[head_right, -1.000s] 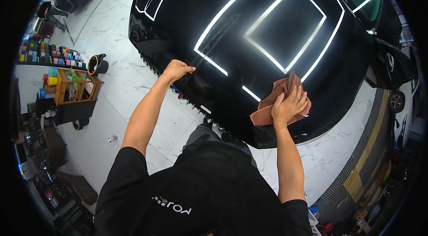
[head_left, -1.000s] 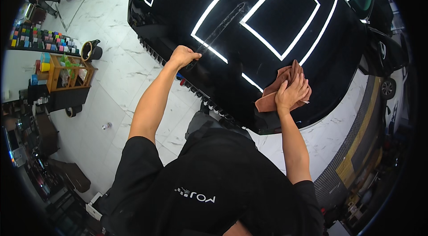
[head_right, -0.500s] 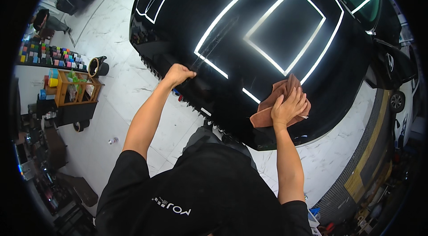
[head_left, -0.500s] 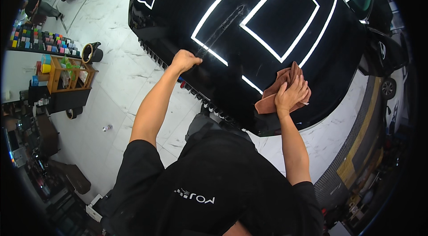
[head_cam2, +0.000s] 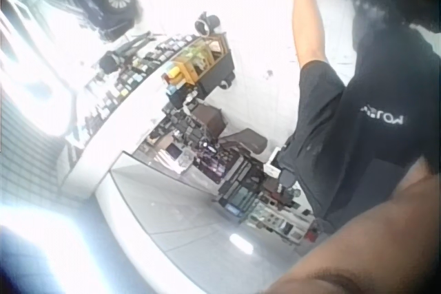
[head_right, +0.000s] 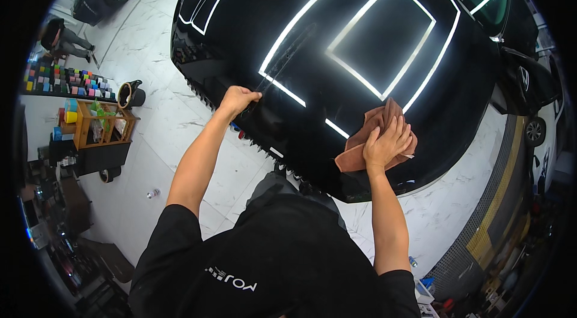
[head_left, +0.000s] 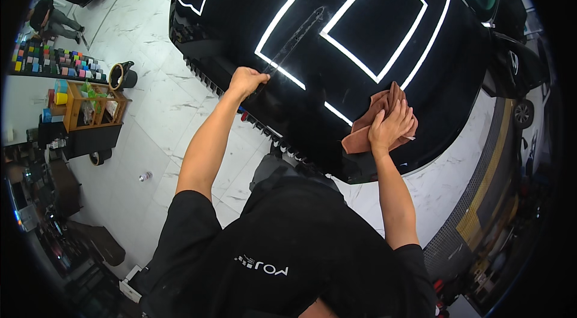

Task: The person applies a protective film to the car's hood using a yellow squeegee to smooth it and a brown microfiber cloth to wipe the surface. They work methodically across the hood, ensuring the film adheres without bubbles or wrinkles.

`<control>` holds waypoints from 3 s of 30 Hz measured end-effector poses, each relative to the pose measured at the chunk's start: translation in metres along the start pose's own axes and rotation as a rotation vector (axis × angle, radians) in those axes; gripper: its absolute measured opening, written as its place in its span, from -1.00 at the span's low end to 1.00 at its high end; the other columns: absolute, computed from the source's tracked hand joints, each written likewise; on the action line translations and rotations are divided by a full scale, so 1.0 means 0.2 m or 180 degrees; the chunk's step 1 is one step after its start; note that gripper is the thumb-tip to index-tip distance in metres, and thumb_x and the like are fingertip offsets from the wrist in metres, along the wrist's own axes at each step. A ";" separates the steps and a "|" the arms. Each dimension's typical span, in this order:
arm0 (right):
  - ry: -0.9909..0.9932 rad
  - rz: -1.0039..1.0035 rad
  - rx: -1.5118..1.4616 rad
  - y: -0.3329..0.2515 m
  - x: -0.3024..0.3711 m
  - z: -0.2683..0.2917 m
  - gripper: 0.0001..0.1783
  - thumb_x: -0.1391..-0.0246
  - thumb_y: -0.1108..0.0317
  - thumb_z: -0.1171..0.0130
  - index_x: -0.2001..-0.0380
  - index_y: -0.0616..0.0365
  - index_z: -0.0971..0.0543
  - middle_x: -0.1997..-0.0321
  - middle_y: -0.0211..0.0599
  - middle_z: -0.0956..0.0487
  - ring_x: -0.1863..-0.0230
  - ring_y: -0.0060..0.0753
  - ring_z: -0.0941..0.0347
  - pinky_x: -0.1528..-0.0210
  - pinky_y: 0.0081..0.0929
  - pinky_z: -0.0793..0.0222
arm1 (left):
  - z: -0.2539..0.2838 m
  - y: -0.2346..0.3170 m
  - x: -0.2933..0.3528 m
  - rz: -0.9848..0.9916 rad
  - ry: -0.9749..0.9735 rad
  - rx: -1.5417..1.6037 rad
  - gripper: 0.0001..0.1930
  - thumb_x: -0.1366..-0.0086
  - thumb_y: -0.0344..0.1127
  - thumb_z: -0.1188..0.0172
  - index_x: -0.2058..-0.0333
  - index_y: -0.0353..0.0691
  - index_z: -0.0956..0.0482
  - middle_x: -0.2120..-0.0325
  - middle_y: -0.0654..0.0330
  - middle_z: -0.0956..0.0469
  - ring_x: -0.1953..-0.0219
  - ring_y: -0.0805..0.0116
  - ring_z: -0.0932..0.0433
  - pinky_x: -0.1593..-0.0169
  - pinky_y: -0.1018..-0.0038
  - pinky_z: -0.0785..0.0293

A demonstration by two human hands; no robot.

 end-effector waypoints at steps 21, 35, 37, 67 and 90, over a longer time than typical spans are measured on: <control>0.0033 -0.0013 -0.0010 -0.01 -0.01 0.01 -0.27 -0.30 0.13 -0.19 -0.47 0.20 -0.44 -0.63 -0.06 -0.34 -0.71 0.28 0.00 -0.69 0.32 0.27 | 0.06 -0.11 0.08 0.0130 -0.0141 -0.0368 -0.68 -0.28 -0.15 -0.56 0.39 -0.37 -0.84 0.51 0.17 -0.73 0.43 0.42 -0.61 0.20 0.40 -0.54; -0.0042 -0.0002 0.0045 0.00 -0.01 0.00 -0.27 -0.34 0.10 -0.16 -0.48 0.20 -0.42 -0.66 -0.06 -0.31 -0.72 0.27 0.03 -0.69 0.32 0.31 | 0.07 -0.15 0.04 0.0146 -0.0072 -0.0264 -0.52 -0.14 0.10 -0.59 0.45 -0.31 -0.82 0.61 0.12 -0.66 0.50 0.32 -0.63 0.28 0.34 -0.56; 0.0004 -0.0001 0.0072 0.01 0.01 0.00 -0.27 -0.34 0.09 -0.16 -0.48 0.19 -0.41 -0.66 -0.06 -0.31 -0.72 0.26 0.03 -0.69 0.33 0.30 | 0.08 -0.06 0.08 0.0054 -0.0110 -0.0479 -0.51 -0.12 0.12 -0.60 0.46 -0.30 -0.81 0.63 0.13 -0.65 0.52 0.32 -0.62 0.30 0.34 -0.55; 0.0088 0.0072 0.0056 0.01 0.00 -0.01 -0.28 -0.34 0.08 -0.17 -0.47 0.19 -0.43 -0.64 -0.09 -0.35 -0.72 0.24 0.02 -0.69 0.31 0.28 | 0.08 -0.10 0.03 0.0237 -0.0130 -0.0354 -0.62 -0.08 0.02 -0.64 0.45 -0.23 -0.85 0.49 0.17 -0.77 0.40 0.36 -0.68 0.18 0.38 -0.58; 0.0048 0.0047 -0.0021 0.00 0.00 -0.01 -0.28 -0.34 0.09 -0.16 -0.48 0.18 -0.42 -0.65 -0.10 -0.33 -0.74 0.22 0.05 -0.70 0.31 0.31 | -0.07 -0.82 0.38 0.0909 0.1125 0.1835 -0.57 -0.49 0.04 -0.34 0.38 -0.24 -0.62 0.50 0.29 -0.57 0.49 0.53 -0.45 0.42 0.47 -0.31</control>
Point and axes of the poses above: each hand's wrist, its own x-axis away from the middle knuckle, its own z-axis out of the back of the hand, y = z × x, the point moved 2 cm from there along -x, towards the middle knuckle
